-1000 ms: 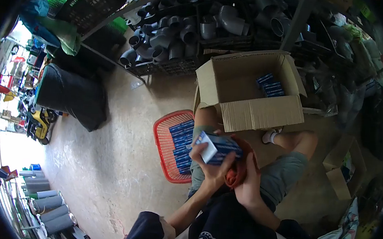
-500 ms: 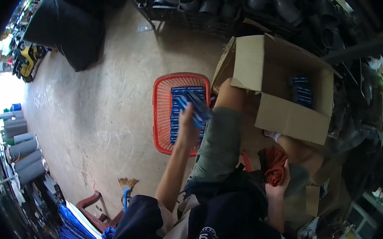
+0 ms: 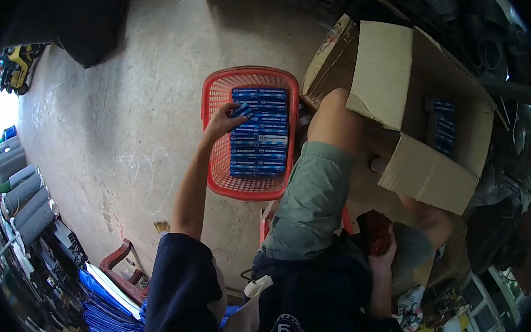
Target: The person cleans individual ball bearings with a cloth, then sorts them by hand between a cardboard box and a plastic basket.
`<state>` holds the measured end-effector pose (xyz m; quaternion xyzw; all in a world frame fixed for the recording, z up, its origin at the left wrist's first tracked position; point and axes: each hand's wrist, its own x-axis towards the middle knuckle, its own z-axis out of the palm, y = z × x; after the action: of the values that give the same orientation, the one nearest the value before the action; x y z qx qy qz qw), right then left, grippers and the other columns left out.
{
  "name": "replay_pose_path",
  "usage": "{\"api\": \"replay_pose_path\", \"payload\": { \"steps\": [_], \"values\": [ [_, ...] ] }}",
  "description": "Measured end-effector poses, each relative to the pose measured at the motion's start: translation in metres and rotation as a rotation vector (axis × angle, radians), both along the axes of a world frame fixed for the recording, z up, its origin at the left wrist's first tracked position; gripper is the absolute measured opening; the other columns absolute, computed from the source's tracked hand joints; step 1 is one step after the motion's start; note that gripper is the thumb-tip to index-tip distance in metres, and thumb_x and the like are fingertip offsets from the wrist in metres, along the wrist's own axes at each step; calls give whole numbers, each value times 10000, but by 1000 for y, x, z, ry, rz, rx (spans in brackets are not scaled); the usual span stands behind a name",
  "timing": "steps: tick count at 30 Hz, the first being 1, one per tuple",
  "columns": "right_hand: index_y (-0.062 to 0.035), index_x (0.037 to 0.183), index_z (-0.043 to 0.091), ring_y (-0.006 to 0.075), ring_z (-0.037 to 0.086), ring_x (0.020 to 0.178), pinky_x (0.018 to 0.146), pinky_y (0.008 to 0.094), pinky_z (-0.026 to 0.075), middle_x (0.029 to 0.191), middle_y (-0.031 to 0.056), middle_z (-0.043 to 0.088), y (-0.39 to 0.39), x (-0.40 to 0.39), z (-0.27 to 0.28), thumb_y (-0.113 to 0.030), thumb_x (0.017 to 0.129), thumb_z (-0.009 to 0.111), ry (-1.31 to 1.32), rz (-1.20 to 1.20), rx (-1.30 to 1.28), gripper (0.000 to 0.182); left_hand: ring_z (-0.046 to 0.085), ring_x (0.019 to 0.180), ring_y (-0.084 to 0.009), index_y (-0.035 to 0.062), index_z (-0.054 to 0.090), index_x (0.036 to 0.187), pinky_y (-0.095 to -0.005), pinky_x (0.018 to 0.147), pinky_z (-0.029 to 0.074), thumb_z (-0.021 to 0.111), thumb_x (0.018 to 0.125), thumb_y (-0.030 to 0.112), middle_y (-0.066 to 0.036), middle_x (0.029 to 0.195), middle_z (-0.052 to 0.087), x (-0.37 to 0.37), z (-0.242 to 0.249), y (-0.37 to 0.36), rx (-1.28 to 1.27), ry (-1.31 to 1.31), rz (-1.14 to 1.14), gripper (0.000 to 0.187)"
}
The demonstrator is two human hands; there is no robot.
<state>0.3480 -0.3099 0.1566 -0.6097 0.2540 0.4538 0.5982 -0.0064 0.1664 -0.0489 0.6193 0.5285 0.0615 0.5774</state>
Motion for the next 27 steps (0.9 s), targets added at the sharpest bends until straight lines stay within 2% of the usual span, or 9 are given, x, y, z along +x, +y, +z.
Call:
{"api": "replay_pose_path", "payload": {
  "steps": [5, 6, 9, 10, 13, 16, 19, 22, 27],
  "values": [
    [-54, 1421, 496, 281, 544, 1242, 1068, 414, 442, 1351, 119, 560, 17, -8, 13, -311, 1053, 495, 24, 36, 57, 449, 686, 1068, -282, -38, 616, 1297, -370, 926, 544, 848, 765, 239, -223, 1118, 711, -6, -42, 14, 52, 14, -325, 643],
    [-54, 1425, 494, 282, 541, 1247, 1069, 418, 441, 1356, 122, 558, 23, -8, 16, -315, 1053, 492, 31, 41, 58, 454, 665, 1114, -304, -18, 584, 1346, -383, 943, 533, 823, 802, 276, -230, 1170, 691, -2, -43, 14, 16, 58, -347, 663],
    [-56, 1433, 489, 282, 530, 1263, 1072, 425, 436, 1378, 128, 547, 36, -9, 25, -332, 1051, 488, 68, 49, 44, 471, 660, 1103, -322, -5, 486, 1438, -370, 913, 540, 786, 847, 321, -205, 1234, 661, 2, -46, 8, -175, 115, -81, 739],
    [-53, 1435, 487, 284, 530, 1264, 1073, 425, 434, 1378, 128, 547, 35, -9, 25, -330, 1052, 485, 59, 51, 35, 472, 637, 1118, -328, 68, 373, 1520, -452, 945, 514, 730, 887, 408, -166, 1264, 630, 0, -46, 7, -310, -35, 17, 802],
    [-44, 1430, 491, 282, 542, 1250, 1064, 416, 442, 1363, 124, 560, 31, -10, 21, -331, 1052, 488, -27, 145, 35, 475, 616, 1129, -309, 152, 350, 1529, -561, 985, 452, 692, 909, 453, -136, 1234, 622, 7, -18, -2, -423, 49, 332, 769],
    [-38, 1409, 515, 261, 578, 1203, 1026, 395, 473, 1309, 111, 599, 30, -11, 19, -338, 1045, 510, -88, 230, 40, 471, 596, 1155, -298, 202, 362, 1508, -622, 993, 395, 648, 937, 478, -130, 1230, 610, -6, -43, -6, -386, 16, 327, 696],
    [-36, 1386, 538, 243, 606, 1163, 987, 376, 499, 1269, 101, 628, 29, -6, 19, -336, 1042, 520, 72, 43, 10, 456, 600, 1148, -283, 195, 365, 1500, -574, 969, 410, 639, 951, 456, -127, 1201, 639, -15, -48, -13, -353, 26, 271, 667],
    [-37, 1373, 550, 239, 611, 1158, 975, 373, 506, 1275, 101, 631, 11, 0, 5, -329, 1044, 516, 104, 29, 70, 441, 605, 1143, -268, 202, 357, 1502, -548, 955, 408, 634, 954, 455, -127, 1151, 673, -24, -52, -20, -359, -1, 262, 664],
    [-27, 1389, 520, 239, 570, 1230, 1064, 359, 450, 1332, 104, 600, 14, -2, 8, -300, 1049, 502, 112, 13, 70, 436, 610, 1118, -245, 173, 375, 1487, -469, 956, 428, 627, 966, 431, -139, 1123, 687, -24, -49, -25, -335, 69, 244, 634]
  ]
}}
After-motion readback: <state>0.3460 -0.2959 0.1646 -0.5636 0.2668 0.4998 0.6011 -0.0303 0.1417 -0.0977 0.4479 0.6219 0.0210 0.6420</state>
